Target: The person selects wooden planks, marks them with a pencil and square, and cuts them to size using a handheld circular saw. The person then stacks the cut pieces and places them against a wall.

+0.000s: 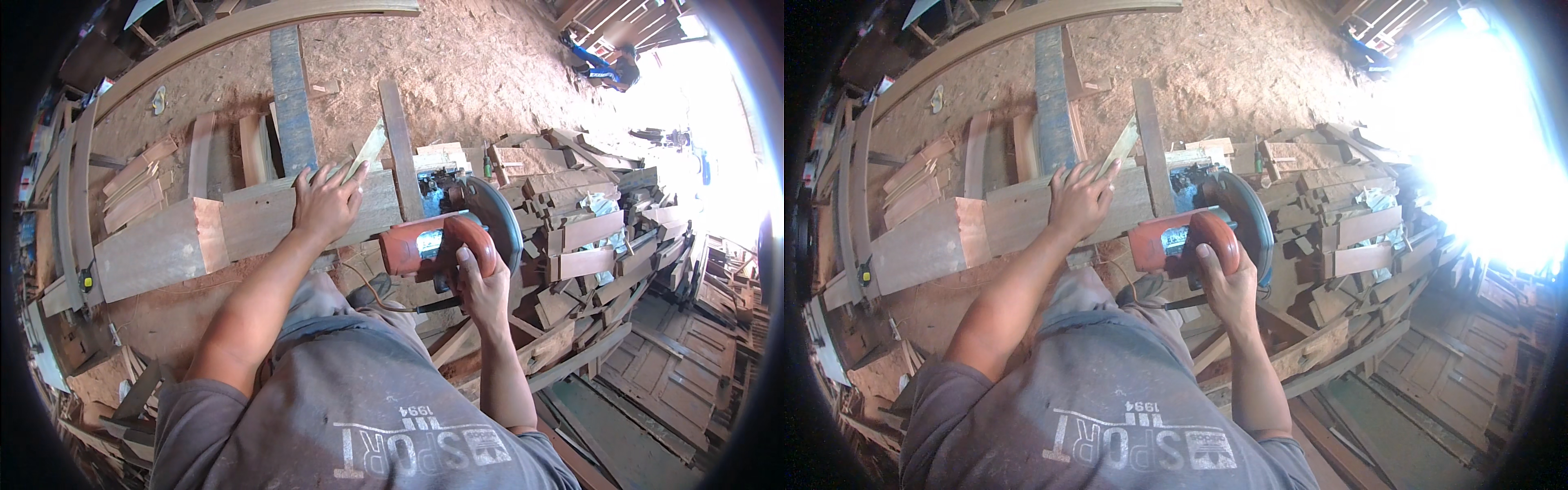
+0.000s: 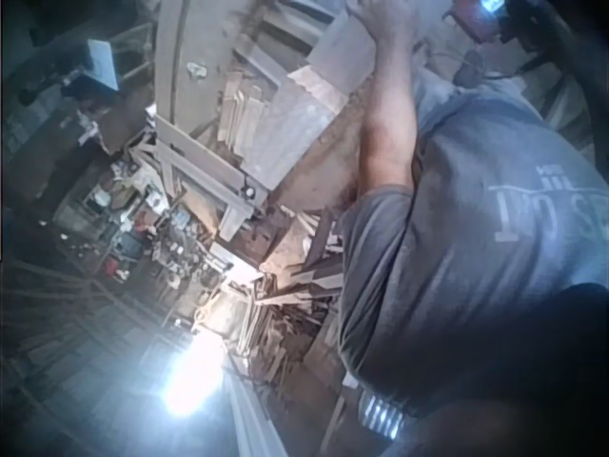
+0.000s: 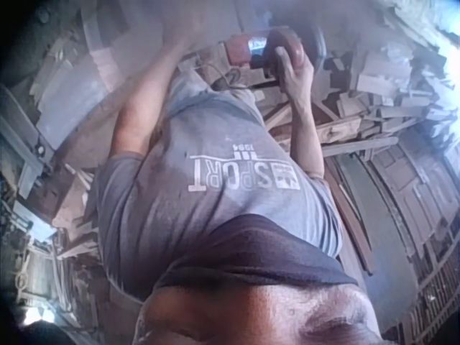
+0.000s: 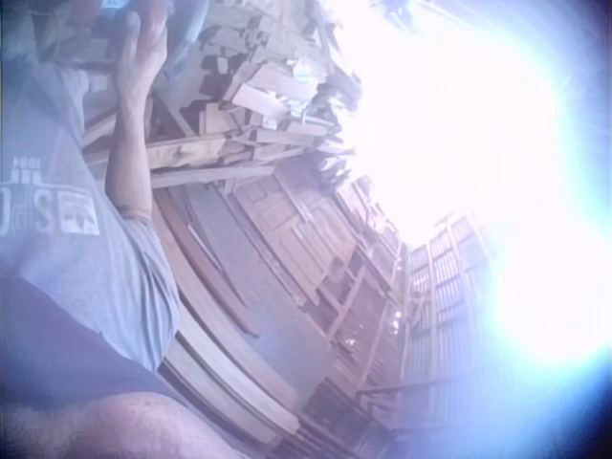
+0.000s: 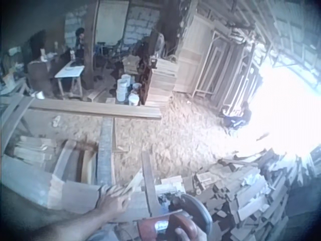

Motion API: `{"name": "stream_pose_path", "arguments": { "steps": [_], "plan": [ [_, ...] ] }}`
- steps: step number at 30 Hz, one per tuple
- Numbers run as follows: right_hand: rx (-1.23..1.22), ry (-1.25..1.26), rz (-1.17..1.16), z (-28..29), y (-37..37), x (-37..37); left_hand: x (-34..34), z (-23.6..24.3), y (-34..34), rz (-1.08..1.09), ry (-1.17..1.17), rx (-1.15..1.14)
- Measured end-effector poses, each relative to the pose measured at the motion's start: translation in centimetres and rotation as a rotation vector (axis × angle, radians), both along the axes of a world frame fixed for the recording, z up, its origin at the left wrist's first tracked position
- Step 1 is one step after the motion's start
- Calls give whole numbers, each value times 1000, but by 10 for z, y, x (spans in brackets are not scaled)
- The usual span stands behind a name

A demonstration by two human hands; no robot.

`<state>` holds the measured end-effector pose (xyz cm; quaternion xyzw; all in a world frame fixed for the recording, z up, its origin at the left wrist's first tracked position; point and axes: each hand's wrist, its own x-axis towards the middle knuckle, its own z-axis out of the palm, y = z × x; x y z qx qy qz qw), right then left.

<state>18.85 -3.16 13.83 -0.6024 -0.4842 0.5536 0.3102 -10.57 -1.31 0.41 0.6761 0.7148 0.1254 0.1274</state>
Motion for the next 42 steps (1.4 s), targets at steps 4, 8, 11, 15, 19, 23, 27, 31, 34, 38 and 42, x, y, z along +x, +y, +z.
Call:
{"name": "stream_pose_path", "arguments": {
  "steps": [4, 8, 11, 15, 19, 23, 27, 31, 34, 38, 42],
  "plan": [
    [14, -15, 17, -4, 10, -3, -1, -1, 1, -5, 10, -34],
    [-30, -34, 30, -2, 19, -5, -1, -3, 0, -9, -22, 31],
    [18, -64, 38, -6, 27, -9, -1, -3, 0, -18, -49, 71],
    [16, -31, 32, -5, 38, -18, -4, -5, 1, -29, -33, 61],
    [-23, -37, 16, -4, 45, -23, -3, -4, 1, -28, -45, 64],
    [-9, -64, 9, -12, 60, -27, -3, -3, 0, -30, -54, 65],
    [25, -105, 27, -8, 74, -38, -2, -1, 1, -39, -35, 38],
    [17, -146, 53, -2, 87, -48, -3, -1, 1, -37, -19, 27],
    [25, -137, 36, -4, 96, -53, -4, 0, 2, -48, -21, -13],
    [82, -122, 82, 1, 112, -66, -6, -3, 1, -58, -15, -7],
    [112, -79, 86, -4, 126, -74, -6, -4, 1, -57, 16, 7]
  ]
}}
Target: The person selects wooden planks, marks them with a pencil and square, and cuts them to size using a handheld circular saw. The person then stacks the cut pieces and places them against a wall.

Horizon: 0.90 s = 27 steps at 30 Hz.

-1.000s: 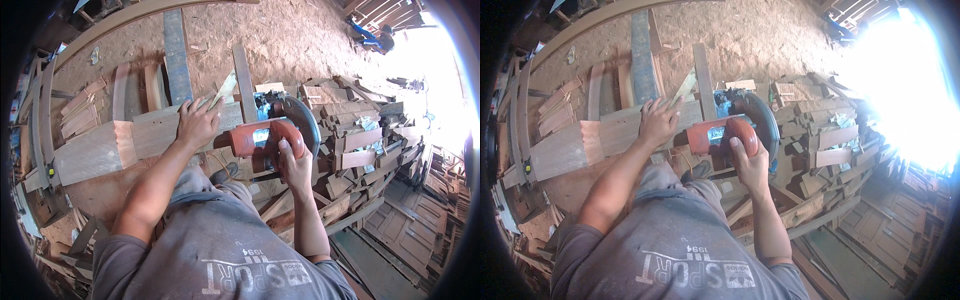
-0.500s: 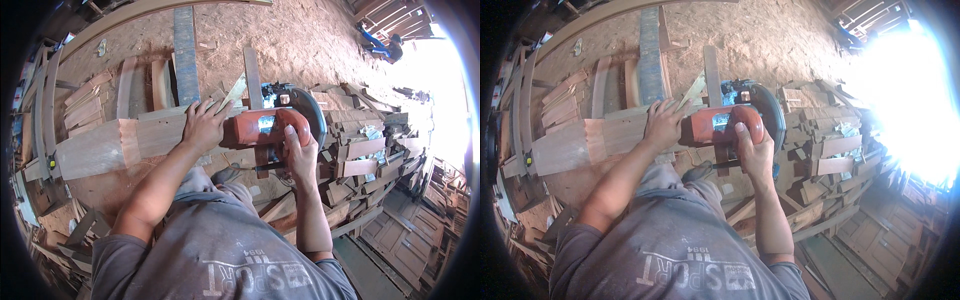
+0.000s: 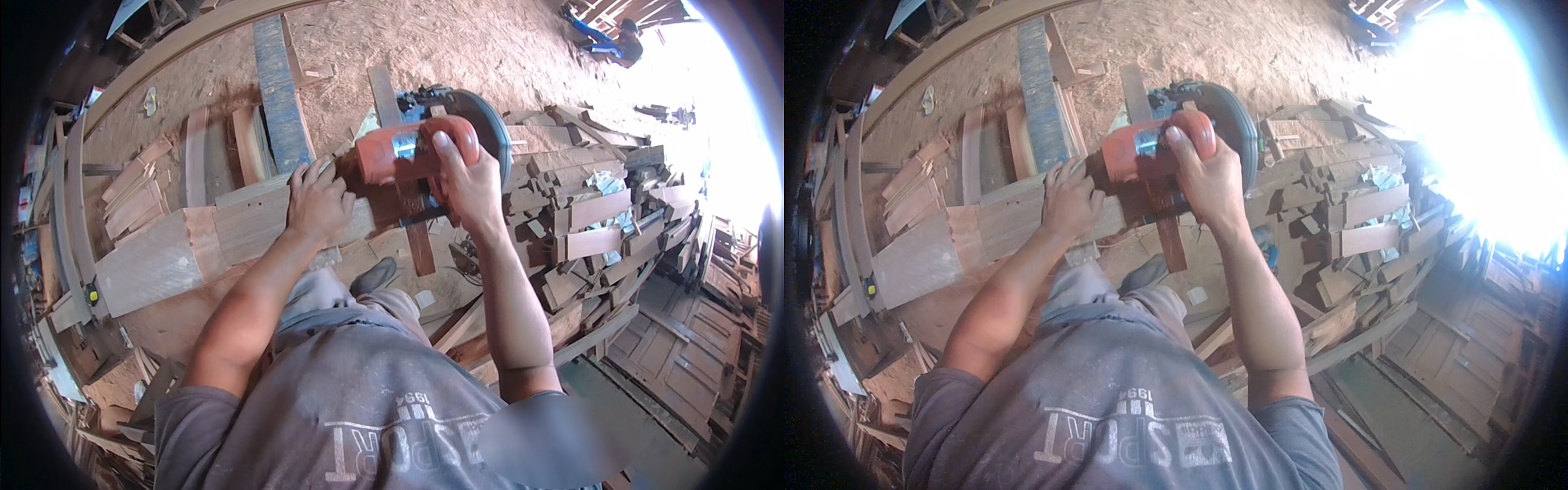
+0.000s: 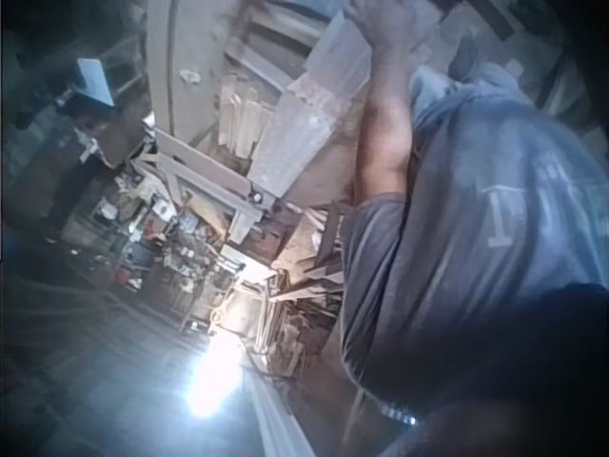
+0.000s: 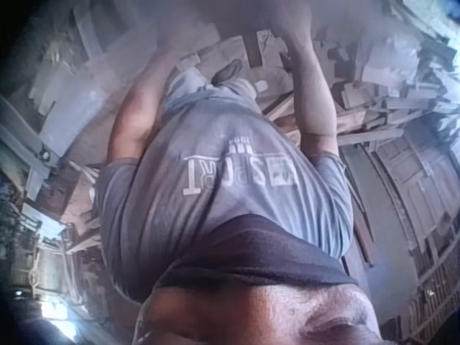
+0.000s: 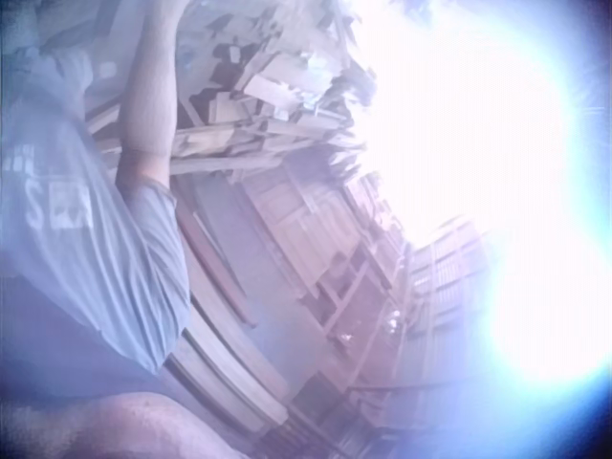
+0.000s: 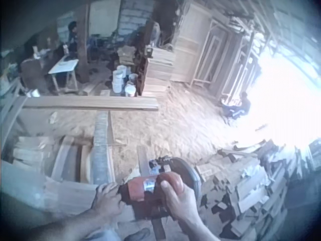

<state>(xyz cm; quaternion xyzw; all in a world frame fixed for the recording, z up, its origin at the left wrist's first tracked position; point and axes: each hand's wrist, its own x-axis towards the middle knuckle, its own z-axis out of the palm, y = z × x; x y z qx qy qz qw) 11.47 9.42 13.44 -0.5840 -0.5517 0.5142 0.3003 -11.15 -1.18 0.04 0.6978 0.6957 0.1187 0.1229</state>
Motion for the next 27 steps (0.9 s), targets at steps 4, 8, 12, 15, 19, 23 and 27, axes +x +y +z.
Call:
{"name": "stream_pose_path", "arguments": {
  "steps": [4, 8, 12, 15, 19, 23, 27],
  "plan": [
    [-6, -38, 7, 1, 13, -8, -1, -1, -1, 8, -73, 83],
    [-24, -132, 22, 2, 30, -17, 2, -4, -5, 9, -49, 100],
    [89, -82, -34, -16, 33, -20, 0, -5, -1, -5, -20, 93],
    [272, -136, -119, -29, 23, -10, 6, 4, 4, 9, 8, -19],
    [475, 54, -288, -30, -36, 28, 10, 16, 6, 40, -52, -5],
    [337, 263, -395, -16, -115, 103, 3, -11, 5, -10, -26, 90],
    [290, 264, -549, -57, -180, 175, 3, -20, 5, -34, -30, 157]
  ]
}}
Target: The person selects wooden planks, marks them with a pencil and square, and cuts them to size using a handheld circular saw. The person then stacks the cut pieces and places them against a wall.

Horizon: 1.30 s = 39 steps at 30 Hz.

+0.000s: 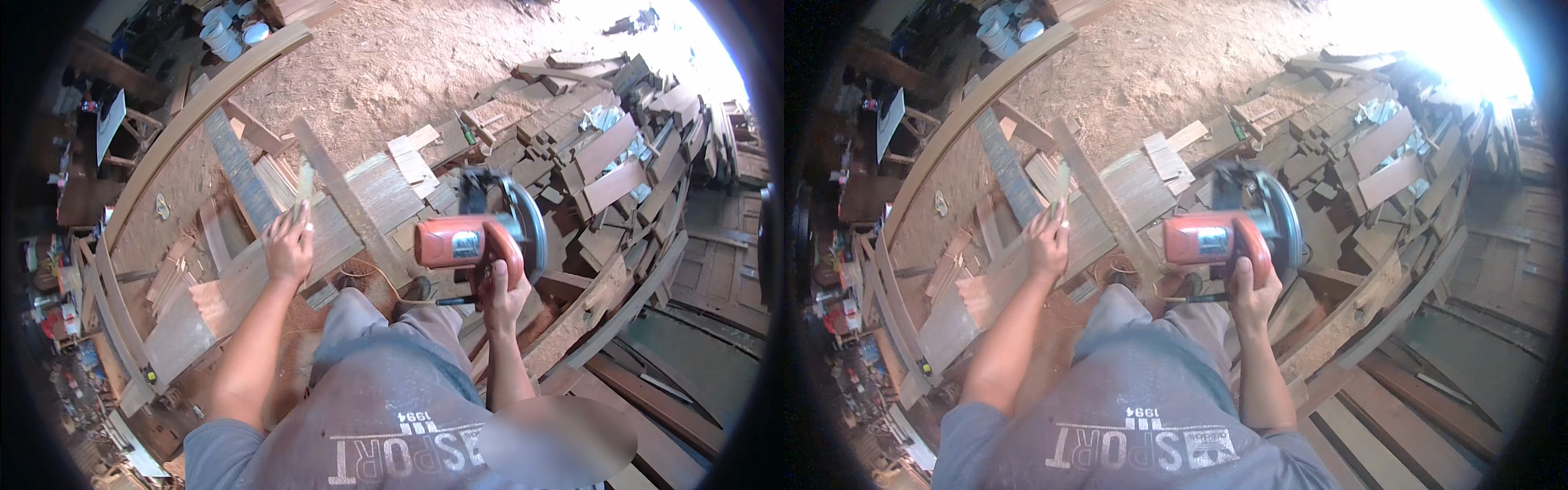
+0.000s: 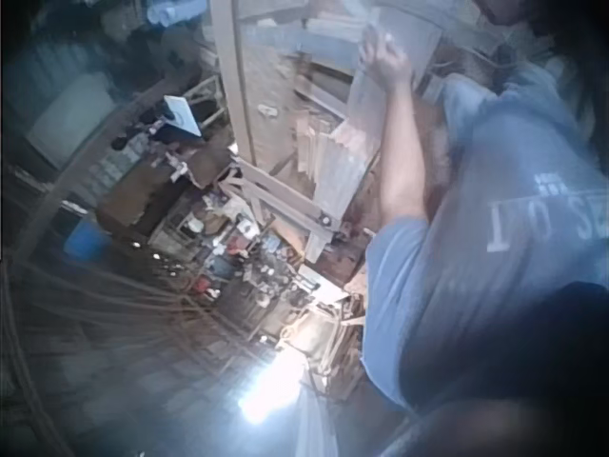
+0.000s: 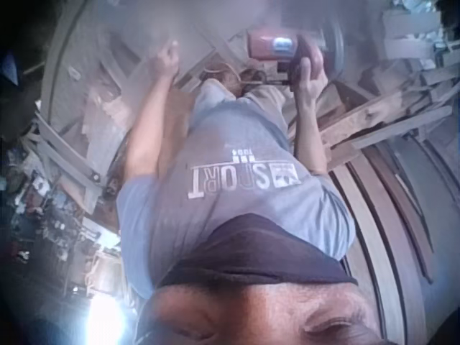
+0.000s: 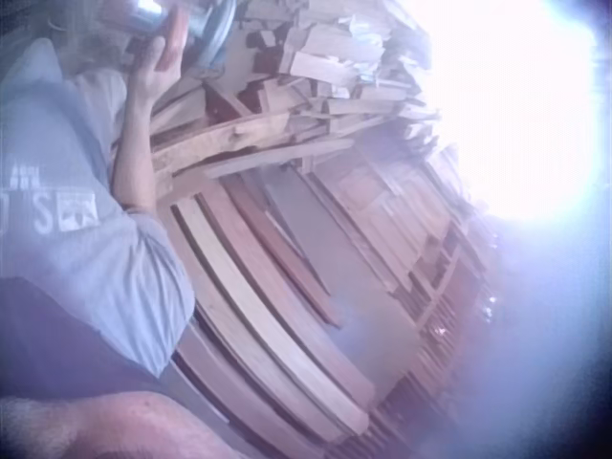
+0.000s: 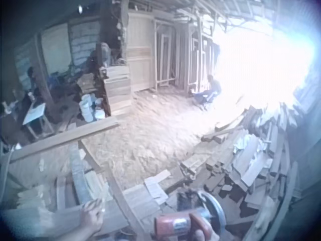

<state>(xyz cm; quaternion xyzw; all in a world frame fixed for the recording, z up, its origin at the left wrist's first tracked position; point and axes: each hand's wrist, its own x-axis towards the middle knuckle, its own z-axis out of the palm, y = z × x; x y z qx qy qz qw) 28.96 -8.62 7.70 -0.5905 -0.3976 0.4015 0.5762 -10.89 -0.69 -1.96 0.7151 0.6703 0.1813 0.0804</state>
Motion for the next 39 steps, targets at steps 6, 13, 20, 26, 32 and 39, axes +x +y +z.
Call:
{"name": "stream_pose_path", "arguments": {
  "steps": [6, 13, 20, 26, 32, 39],
  "plan": [
    [-635, -90, -130, -189, -16, 87, -12, 7, -5, -76, -5, -25],
    [-1162, -422, -35, -447, -21, 140, -1, 17, 6, -69, -27, -106],
    [-1187, -499, 64, -580, -43, 184, -9, 19, -8, -40, -28, -218],
    [-1484, -269, -28, -665, -1, 175, 0, 35, -20, 8, 28, -261],
    [-1005, -489, 400, -637, 42, 117, -3, 30, -19, 15, 49, -264],
    [431, -439, 341, -194, 200, 14, 0, 23, -6, -9, 38, -177]
  ]
}}
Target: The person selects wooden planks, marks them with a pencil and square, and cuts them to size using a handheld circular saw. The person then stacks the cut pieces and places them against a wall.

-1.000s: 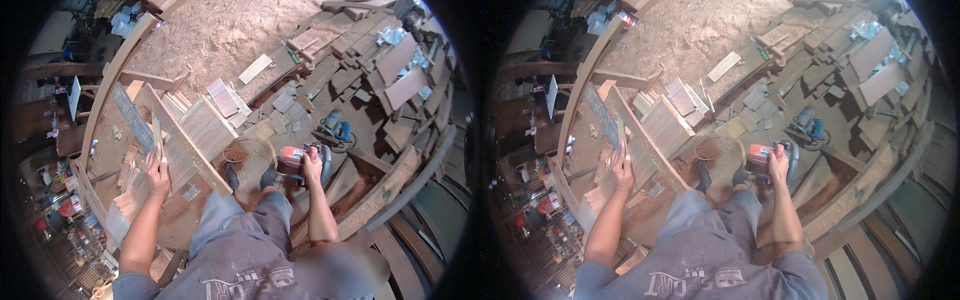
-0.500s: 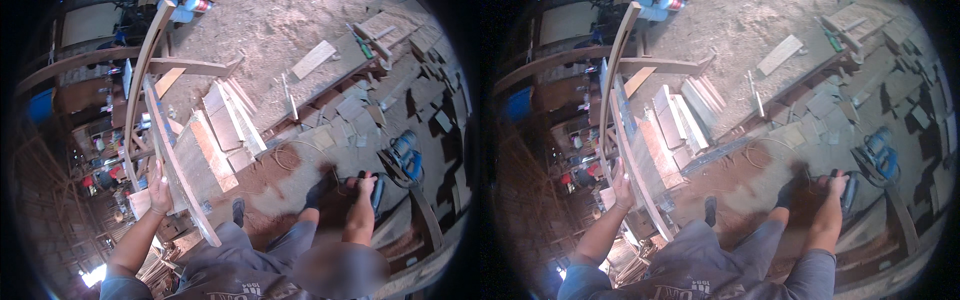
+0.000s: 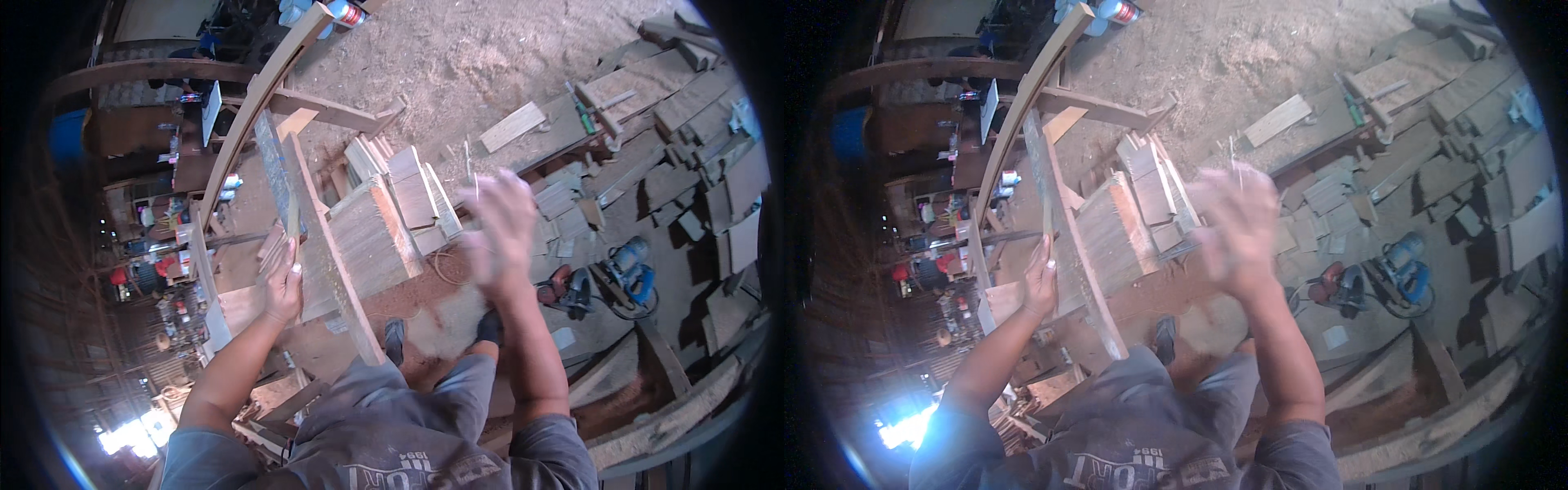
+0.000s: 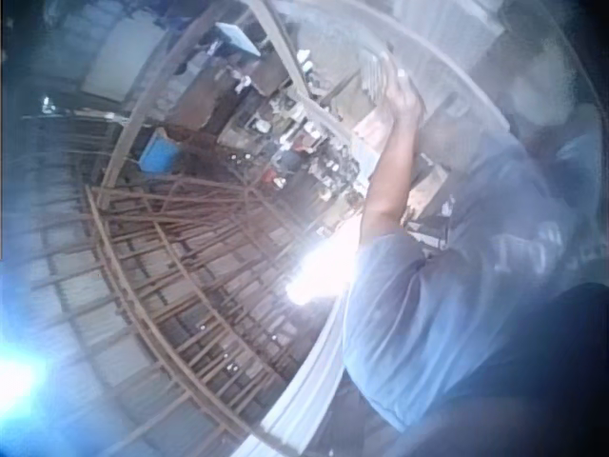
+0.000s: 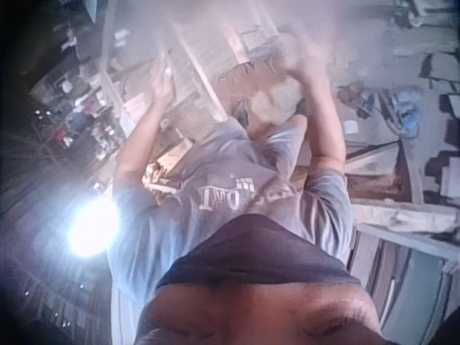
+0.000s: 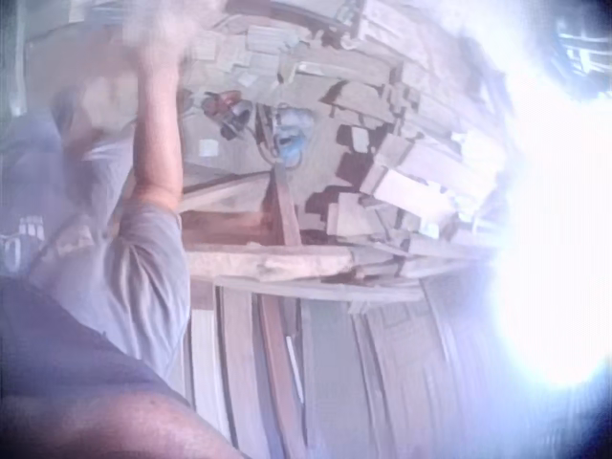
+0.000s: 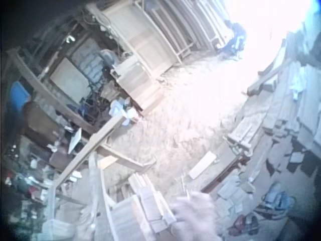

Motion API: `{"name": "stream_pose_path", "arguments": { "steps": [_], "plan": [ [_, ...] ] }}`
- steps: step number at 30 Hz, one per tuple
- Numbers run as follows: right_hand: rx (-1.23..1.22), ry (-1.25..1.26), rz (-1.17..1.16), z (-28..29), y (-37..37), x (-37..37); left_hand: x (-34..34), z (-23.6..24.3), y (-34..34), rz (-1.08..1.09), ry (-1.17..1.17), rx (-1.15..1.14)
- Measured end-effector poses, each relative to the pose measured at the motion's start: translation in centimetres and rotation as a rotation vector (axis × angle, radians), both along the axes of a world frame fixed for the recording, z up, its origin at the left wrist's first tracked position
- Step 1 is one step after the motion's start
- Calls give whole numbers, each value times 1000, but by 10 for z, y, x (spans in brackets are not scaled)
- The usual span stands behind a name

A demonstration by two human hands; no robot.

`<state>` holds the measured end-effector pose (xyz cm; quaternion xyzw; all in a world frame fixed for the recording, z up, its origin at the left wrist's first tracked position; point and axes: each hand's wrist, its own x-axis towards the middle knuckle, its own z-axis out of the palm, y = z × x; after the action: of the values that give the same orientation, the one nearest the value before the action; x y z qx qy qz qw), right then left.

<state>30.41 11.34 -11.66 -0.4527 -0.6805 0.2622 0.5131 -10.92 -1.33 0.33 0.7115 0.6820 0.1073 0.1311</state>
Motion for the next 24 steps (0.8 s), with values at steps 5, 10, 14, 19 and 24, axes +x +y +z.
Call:
{"name": "stream_pose_path", "arguments": {
  "steps": [5, 10, 14, 19, 24],
  "plan": [
    [104, -492, 346, 69, 29, -30, -5, -6, 4, 20, -69, 36],
    [28, -826, 270, 69, 31, 25, -4, -13, 3, -20, -49, 126],
    [-81, -674, -155, 88, -20, 37, -2, -10, 6, -52, -11, 151],
    [-1315, 333, 551, 98, -142, -32, -9, -17, 9, -38, -106, 172],
    [-1111, 725, 70, 114, -198, -130, -8, -24, 16, -79, -119, 163]
  ]
}}
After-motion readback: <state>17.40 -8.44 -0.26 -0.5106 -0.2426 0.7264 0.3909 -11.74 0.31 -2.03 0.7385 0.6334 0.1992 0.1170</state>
